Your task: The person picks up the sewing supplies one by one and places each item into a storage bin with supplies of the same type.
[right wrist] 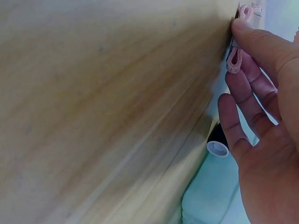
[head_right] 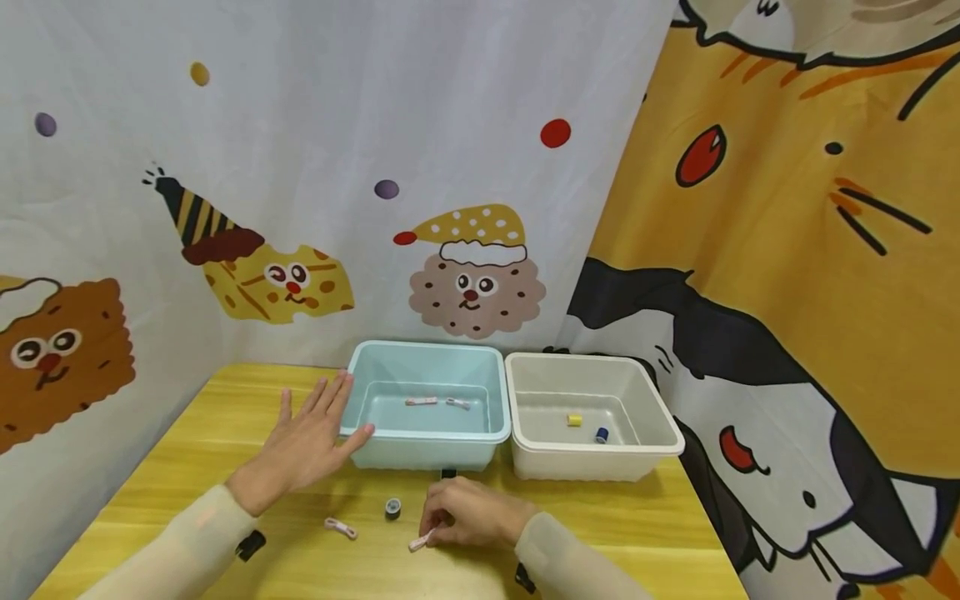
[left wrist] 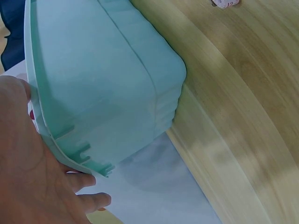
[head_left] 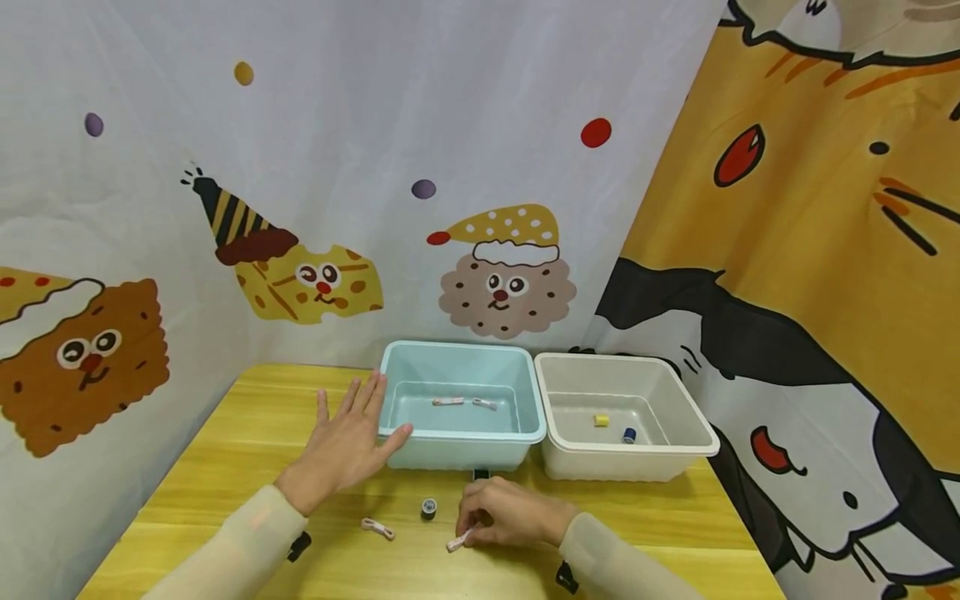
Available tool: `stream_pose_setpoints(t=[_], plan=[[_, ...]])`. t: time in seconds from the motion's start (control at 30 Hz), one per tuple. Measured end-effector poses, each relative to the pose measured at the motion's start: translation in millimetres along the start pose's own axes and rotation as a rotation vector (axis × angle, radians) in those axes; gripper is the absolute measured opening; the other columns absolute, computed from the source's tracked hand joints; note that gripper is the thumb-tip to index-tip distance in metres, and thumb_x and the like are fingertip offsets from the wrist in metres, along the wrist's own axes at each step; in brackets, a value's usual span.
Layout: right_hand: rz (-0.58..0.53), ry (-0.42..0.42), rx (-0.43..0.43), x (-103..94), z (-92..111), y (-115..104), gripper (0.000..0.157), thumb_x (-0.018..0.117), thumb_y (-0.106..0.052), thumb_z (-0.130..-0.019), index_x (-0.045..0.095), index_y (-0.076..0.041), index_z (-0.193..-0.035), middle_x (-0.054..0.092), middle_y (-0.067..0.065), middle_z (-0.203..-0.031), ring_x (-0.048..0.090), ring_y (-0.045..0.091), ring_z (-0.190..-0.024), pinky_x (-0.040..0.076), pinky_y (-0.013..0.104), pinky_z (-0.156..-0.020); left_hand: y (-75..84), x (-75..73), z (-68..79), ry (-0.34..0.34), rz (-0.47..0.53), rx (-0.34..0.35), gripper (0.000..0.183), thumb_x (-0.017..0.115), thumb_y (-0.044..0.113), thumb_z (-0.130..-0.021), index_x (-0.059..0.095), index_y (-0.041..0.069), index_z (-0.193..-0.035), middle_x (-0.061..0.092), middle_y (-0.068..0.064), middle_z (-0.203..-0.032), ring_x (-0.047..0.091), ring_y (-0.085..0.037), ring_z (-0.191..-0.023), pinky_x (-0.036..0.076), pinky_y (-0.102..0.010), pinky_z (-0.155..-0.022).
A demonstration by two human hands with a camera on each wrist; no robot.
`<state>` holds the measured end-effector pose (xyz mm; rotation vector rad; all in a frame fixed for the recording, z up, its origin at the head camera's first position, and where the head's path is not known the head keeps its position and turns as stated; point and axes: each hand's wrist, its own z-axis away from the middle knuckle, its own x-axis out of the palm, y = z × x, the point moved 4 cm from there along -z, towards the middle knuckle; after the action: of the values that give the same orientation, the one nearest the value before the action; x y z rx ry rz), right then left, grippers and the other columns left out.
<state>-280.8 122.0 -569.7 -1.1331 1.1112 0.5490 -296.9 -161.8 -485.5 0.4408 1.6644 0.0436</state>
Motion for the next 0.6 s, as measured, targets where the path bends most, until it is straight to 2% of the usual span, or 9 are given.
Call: stream_pose_setpoints(t=[0.33, 0.6], plan=[[-0.022, -0.027, 0.05, -0.6, -0.5, 2.7, 0.015, 0.089, -0.026, -0.107, 0.089, -0.023, -0.121, 0.076, -0.015, -0.105, 0.061, -0.014, -0.093, 0.053, 0.005, -0.086, 0.8, -1.5, -0.7, -0.002, 0.006, -0.003, 0.106, 0.042, 0.079, -0.117, 0.022, 0.001, -0.185, 0.019, -0.018, -0.196, 0.025, -0.053, -0.179, 0.005, -0.094, -0.135], [0.021, -0.012, 0.021, -0.2, 0.9, 1.7, 0.012, 0.089, -0.027, -0.107, 0.089, -0.025, -0.119, 0.075, -0.017, -0.106, 0.061, -0.016, -0.094, 0.052, 0.002, -0.084, 1.5, -1.7, 1.0, 0.0, 0.005, -0.002, 0.106, 0.042, 0.079, -0.117, 0.023, 0.0, -0.185, 0.02, -0.019, -0.195, 0.026, -0.053, -0.179, 0.006, -0.094, -0.135]])
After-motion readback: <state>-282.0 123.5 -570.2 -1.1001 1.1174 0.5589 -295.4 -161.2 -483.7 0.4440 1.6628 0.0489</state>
